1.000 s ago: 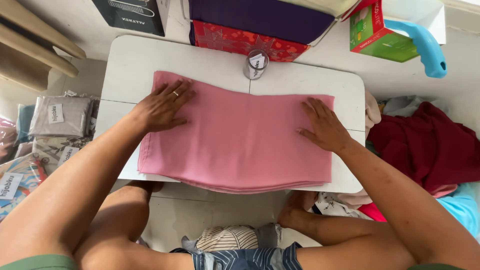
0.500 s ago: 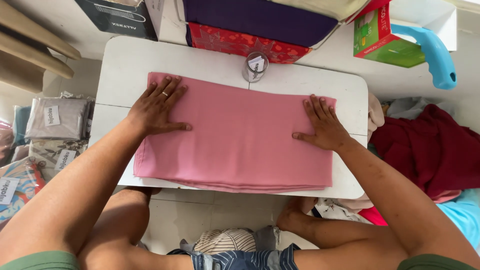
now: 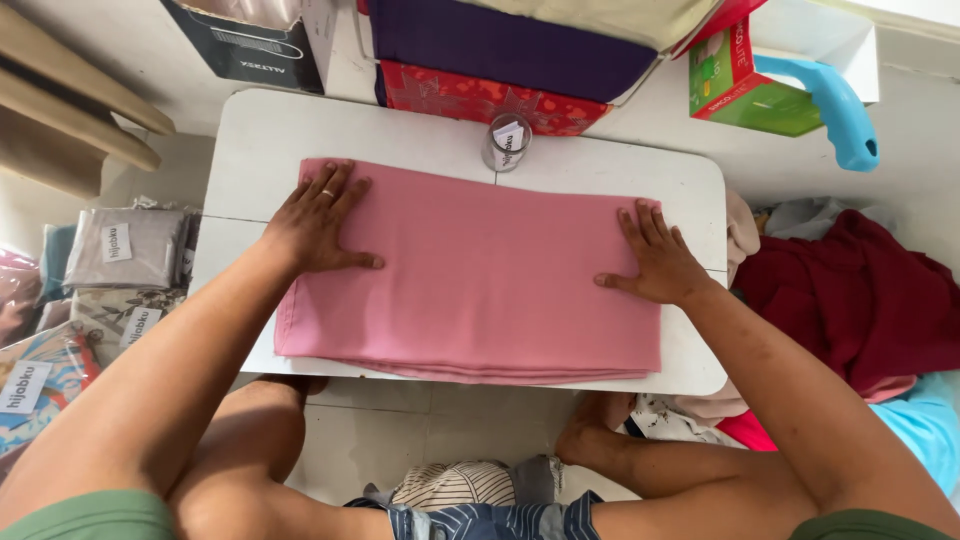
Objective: Clean a pink fabric item with a lint roller and fold it on a table.
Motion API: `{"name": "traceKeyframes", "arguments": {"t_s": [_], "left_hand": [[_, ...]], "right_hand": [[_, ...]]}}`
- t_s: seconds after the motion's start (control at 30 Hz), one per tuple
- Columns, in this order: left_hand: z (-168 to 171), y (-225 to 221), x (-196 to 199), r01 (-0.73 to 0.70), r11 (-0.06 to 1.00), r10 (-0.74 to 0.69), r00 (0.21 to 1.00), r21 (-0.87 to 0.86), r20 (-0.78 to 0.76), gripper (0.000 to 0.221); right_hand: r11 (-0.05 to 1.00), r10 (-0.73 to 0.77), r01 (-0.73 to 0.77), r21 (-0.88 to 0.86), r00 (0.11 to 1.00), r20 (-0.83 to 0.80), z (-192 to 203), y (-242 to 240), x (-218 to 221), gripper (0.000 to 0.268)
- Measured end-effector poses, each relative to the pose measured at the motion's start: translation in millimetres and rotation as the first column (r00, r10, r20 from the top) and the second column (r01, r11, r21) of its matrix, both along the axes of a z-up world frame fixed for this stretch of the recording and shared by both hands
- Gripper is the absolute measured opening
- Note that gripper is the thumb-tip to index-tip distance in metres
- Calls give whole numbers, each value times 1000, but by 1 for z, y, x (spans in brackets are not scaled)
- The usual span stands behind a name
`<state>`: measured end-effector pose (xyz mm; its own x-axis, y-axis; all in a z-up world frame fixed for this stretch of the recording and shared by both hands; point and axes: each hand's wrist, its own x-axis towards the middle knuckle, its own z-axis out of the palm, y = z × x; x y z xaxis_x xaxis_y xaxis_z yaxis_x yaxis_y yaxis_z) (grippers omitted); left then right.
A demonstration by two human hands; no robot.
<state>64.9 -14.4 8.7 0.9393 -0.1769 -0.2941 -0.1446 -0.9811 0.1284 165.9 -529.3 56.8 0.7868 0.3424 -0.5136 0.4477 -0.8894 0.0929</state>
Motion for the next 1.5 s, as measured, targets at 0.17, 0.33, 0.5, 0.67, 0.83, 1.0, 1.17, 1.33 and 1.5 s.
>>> {"name": "traceKeyframes", "arguments": {"t_s": [0.17,0.33,0.5,0.67,0.83,1.0,1.17,1.33,1.5], "left_hand": [[-3,8,-4,-13,1000,13,1000,-10,-29,125],[2,10,11,2,1000,0,998,25,-57,128],[-4,15,17,-20,998,22,999,57,-29,136],[-13,26,9,29,999,-30,999,26,44,131],[25,7,-30,260,965,-261,960,23,102,129],[1,16,-73,370,929,-370,929,-5,34,140],[-12,28,-80,432,891,-448,886,140,116,140],[-14,50,-61,475,848,-531,761,235,374,130],[37,57,-30,251,965,-262,944,82,202,93]], "right_hand": [[1000,-8,8,-10,1000,-30,-4,-3,3,120],[1000,-20,19,-16,999,-43,-8,3,14,122],[998,-60,60,-4,997,-39,-13,3,28,129],[999,4,-5,35,999,44,-14,-5,20,125],[943,292,-300,141,953,77,4,-2,-16,131],[879,468,-466,102,884,4,0,-4,-51,142],[886,461,-461,53,887,10,6,-3,-55,142],[881,469,-469,66,883,18,25,2,-42,124],[533,525,-819,-215,121,842,132,27,-19,28]]}}
